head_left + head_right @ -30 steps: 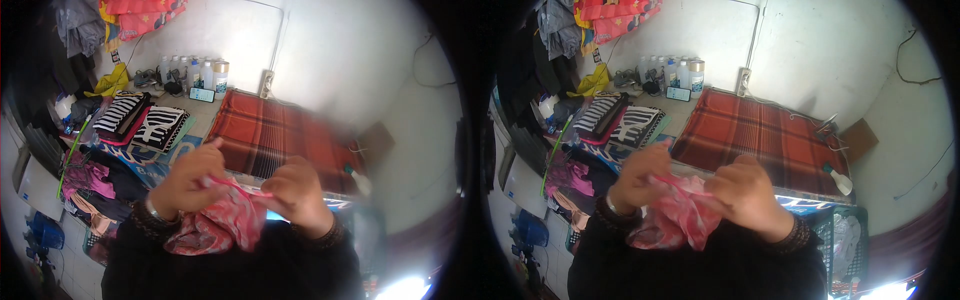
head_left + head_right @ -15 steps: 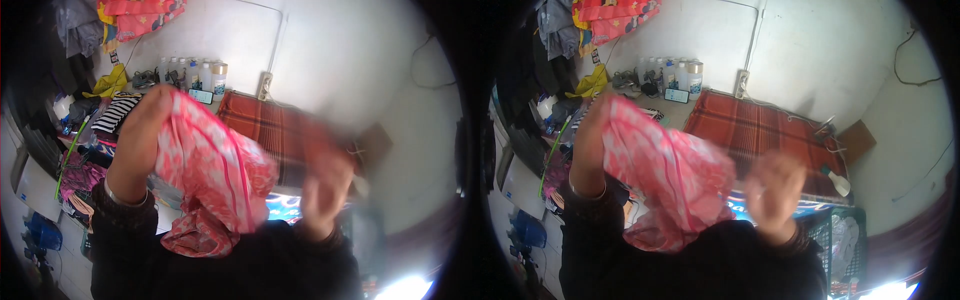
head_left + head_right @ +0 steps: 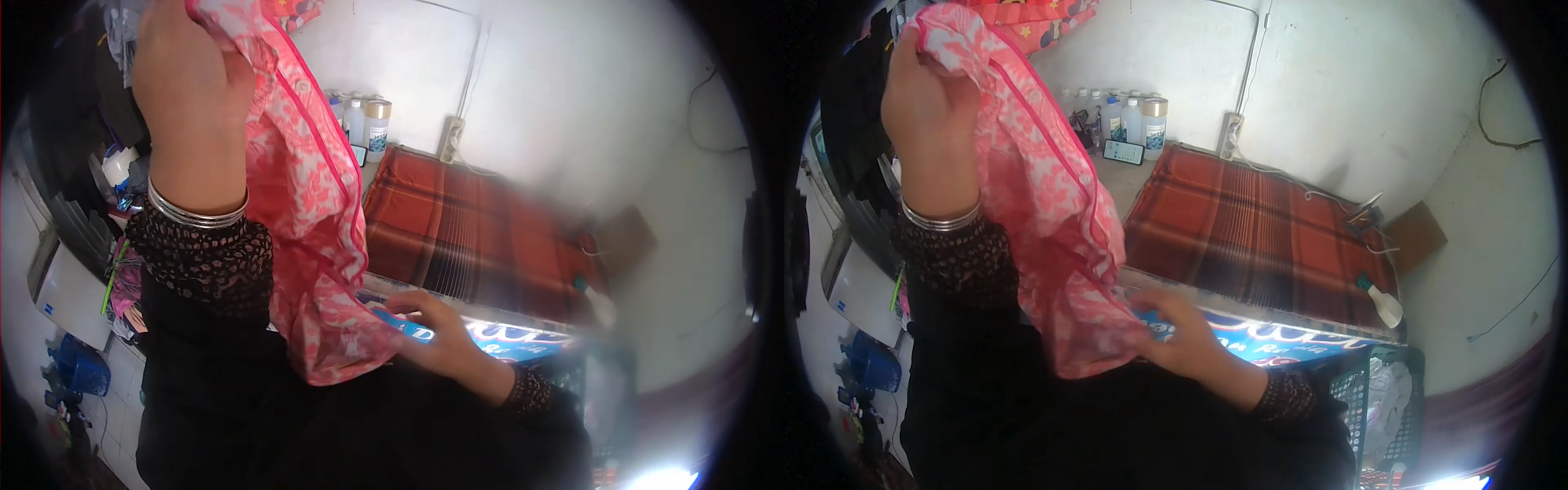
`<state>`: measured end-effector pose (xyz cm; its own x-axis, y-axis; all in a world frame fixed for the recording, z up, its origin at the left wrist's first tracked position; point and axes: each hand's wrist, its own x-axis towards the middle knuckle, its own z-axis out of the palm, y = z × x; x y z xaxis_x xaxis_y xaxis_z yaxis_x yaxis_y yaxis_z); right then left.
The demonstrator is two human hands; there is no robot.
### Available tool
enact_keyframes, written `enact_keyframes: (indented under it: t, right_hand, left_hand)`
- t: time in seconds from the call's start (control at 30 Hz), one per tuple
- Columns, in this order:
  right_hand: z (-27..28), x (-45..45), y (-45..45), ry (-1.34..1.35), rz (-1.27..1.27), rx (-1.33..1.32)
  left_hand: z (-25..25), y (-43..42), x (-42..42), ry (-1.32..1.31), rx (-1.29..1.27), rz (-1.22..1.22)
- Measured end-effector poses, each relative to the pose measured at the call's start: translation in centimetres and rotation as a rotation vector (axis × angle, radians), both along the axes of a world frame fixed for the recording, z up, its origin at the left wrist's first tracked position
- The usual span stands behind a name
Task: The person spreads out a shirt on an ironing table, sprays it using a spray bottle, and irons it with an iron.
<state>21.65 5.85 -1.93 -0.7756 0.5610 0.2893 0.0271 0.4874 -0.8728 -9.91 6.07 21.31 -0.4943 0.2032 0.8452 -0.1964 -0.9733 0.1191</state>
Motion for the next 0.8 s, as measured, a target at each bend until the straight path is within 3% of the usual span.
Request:
enact_keyframes:
  t: [0.1,0.13,0.17,0.3,0.37,0.43,0.6,0.7,0.73,0.77,0.8]
  right_hand:
    - [-2.2,-1.8,0.4,-0.003,-0.019,0.032]
    - [-3.1,-2.7,1.6,-0.054,-0.143,-0.017]
    - [-4.0,-3.6,3.1,-0.105,-0.264,-0.062]
    - [-9.6,-5.1,9.3,-0.219,-0.246,0.055]
    - [-11.3,-5.6,10.1,-0.114,0.398,-0.390]
    - [-12.7,-6.2,9.8,-0.140,0.459,-0.275]
    - [-14.7,-4.4,12.1,-0.557,0.103,-0.169]
    - [-8.9,2.5,15.3,-0.159,-0.211,0.049]
    - [-6.4,5.8,16.5,-0.253,-0.451,-0.059]
    - [-8.2,11.1,21.7,-0.375,-0.514,0.441]
    - [-8.0,14.6,23.4,-0.058,-0.684,0.518]
  left_hand:
    - [0.7,-1.4,8.1,0.112,0.164,0.093]
    - [1.0,-2.0,9.6,0.151,0.221,0.123]
    - [1.4,-2.6,10.1,0.187,0.259,0.169]
    - [3.1,-5.5,7.9,0.260,0.248,0.313]
    - [4.0,-6.9,6.4,0.290,0.216,0.396]
    - [5.3,-8.5,3.9,0.298,0.166,0.501]
    - [9.3,-11.4,-5.3,0.229,-0.070,0.755]
    - [9.5,-12.1,-10.9,0.176,-0.262,0.802]
    - [9.1,-11.7,-12.3,0.160,-0.322,0.798]
    - [8.5,-10.8,-13.6,0.146,-0.388,0.780]
    - [7.3,-9.7,-15.0,0.135,-0.469,0.746]
